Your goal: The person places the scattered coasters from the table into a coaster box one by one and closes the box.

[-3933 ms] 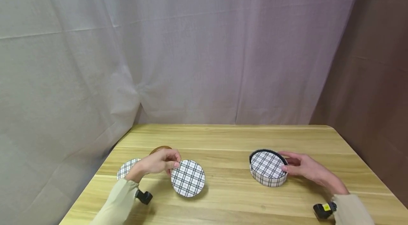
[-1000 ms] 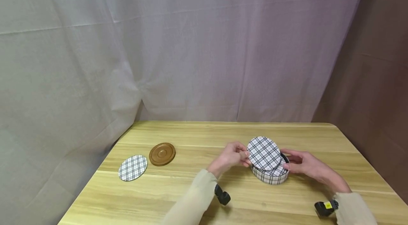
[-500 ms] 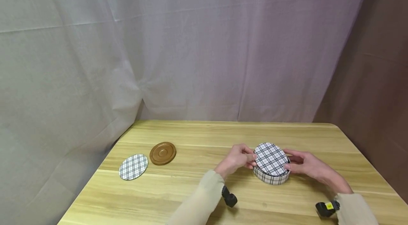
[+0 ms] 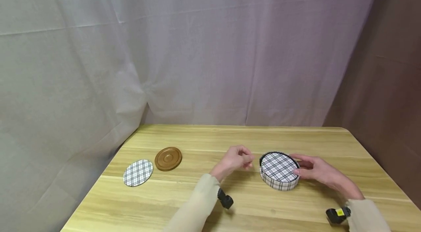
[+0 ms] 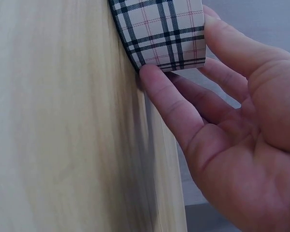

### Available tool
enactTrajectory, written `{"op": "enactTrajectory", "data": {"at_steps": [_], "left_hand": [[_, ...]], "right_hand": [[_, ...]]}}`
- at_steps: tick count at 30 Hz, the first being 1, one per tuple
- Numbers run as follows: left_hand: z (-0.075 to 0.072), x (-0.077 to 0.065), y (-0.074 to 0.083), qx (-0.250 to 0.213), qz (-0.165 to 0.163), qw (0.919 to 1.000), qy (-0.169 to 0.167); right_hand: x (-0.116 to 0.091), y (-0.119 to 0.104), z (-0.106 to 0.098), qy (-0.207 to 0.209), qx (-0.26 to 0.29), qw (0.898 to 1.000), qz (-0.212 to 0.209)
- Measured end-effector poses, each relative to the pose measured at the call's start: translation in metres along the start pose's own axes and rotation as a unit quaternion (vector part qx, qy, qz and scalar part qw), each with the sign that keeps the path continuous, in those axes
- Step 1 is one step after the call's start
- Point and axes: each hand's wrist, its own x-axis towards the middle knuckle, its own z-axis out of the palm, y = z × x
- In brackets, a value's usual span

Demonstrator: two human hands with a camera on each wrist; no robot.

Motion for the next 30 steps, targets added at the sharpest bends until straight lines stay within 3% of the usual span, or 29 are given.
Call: {"op": "enactTrajectory", "data": {"at_steps": [5, 12, 22, 30], "left_hand": [[-0.016, -0.003, 0.001, 0.067, 0.012, 0.9976, -0.01], [-0.048, -0.009, 0.016, 0.174, 0.039, 0.9836, -0.028], [-0.1, -0.027, 0.034, 0.226, 0.048, 0.9724, -0.035], [-0.133, -0.046, 0.04, 0.266, 0.056, 0.9623, -0.017]], "right_hand": [[-0.001, 0.0, 0.001, -0.003, 0.006, 1.0, -0.008], [0.0, -0.002, 0.001, -0.001, 0.008, 1.0, -0.001], [0.001, 0.0, 0.001, 0.001, 0.004, 1.0, -0.002], [0.001, 0.001, 0.0, -0.001, 0.006, 1.0, 0.006]]}}
